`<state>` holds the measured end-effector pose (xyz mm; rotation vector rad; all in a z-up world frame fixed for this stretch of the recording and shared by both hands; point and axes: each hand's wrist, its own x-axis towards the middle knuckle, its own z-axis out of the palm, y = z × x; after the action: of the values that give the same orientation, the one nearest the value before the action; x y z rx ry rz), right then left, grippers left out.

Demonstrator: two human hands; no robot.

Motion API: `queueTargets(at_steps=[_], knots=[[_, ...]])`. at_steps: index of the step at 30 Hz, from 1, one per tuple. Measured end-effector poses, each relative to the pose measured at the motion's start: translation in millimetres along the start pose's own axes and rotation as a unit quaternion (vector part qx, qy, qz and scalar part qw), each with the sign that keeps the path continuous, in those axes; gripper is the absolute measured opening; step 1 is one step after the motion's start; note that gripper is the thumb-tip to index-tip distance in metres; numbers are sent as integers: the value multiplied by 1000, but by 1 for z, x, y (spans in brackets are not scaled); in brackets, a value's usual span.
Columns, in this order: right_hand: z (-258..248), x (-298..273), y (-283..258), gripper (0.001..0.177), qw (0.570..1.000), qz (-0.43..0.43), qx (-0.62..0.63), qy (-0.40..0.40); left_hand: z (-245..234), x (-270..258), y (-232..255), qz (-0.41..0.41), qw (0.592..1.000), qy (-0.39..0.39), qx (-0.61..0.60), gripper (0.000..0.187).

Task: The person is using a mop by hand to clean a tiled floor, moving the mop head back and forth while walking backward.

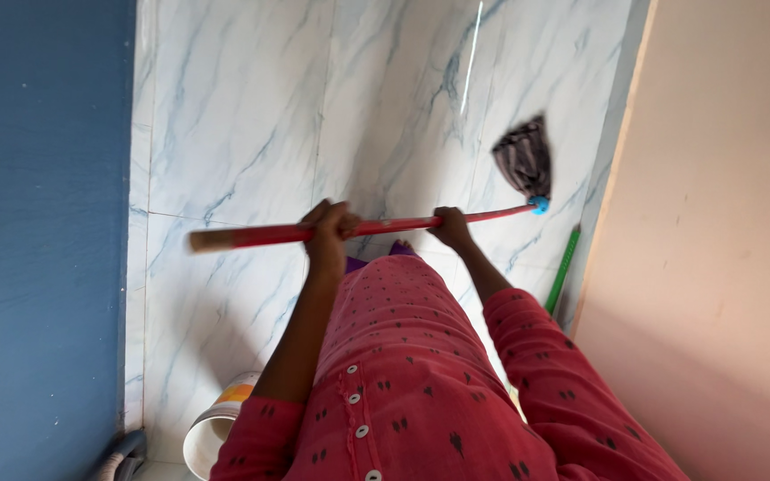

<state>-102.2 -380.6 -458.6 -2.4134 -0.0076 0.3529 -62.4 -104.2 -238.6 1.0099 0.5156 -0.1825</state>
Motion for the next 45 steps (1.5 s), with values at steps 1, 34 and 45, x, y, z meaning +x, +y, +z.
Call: queueTargets(at_steps=[1, 34, 45], knots=[[-9, -11, 9, 31, 999, 21, -24, 1, 12, -2, -9, -33, 998, -7, 57, 33], [269, 178, -437, 32, 940, -314, 135, 12, -191, -140, 320, 349, 907, 120, 204, 19], [290, 119, -648, 58, 842, -421, 92, -324, -278, -181, 357, 495, 790, 296, 210, 38]])
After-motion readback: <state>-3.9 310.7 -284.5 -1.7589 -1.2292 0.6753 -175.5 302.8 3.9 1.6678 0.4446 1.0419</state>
